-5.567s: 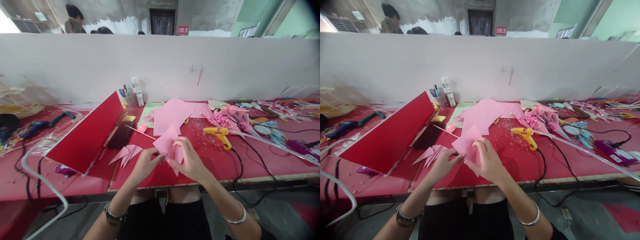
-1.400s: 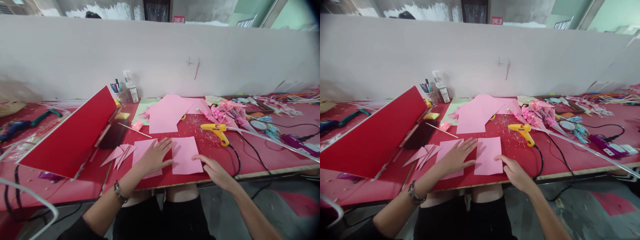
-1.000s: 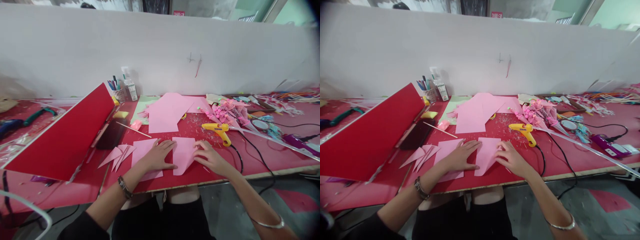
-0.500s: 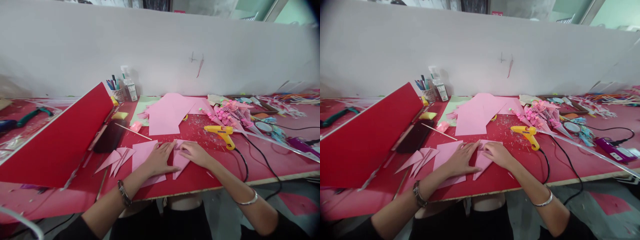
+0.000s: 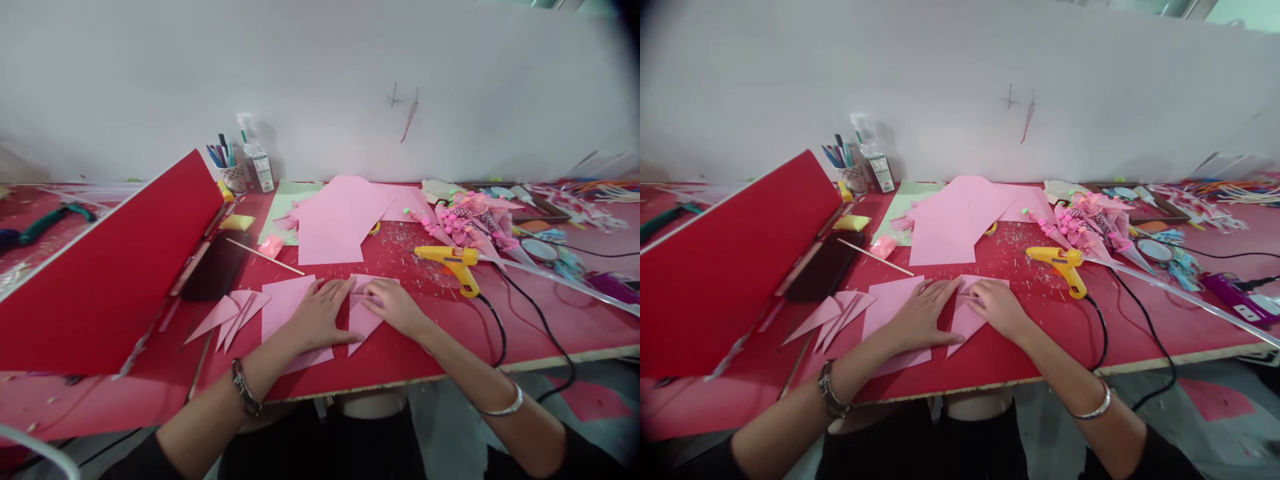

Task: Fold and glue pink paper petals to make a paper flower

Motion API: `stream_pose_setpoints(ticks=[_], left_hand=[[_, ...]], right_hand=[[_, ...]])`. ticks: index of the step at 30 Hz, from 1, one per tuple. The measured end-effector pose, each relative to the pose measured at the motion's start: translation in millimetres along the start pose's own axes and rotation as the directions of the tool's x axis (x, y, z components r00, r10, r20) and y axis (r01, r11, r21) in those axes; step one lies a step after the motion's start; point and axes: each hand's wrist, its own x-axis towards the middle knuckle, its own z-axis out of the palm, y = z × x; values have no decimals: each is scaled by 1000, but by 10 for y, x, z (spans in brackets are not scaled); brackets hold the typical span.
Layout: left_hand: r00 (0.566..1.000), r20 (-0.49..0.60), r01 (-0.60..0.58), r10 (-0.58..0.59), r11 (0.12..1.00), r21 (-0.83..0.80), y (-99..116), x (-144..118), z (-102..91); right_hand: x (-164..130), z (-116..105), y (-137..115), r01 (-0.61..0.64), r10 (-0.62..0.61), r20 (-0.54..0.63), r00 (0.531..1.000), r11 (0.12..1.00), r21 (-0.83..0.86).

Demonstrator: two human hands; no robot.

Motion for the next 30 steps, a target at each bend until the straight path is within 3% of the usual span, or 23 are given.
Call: stream_pose_setpoints(ticks=[8,30], left_hand=[[1000,2,-11,11,1000,26,12,-15,-13],[998,44,-53,54,998,-20,74,-132,-119]], right_hand=[[-4,25,-4,-68,66,-39,997,995,-77],[4,34,12,-58,58,-1,998,988,-144]])
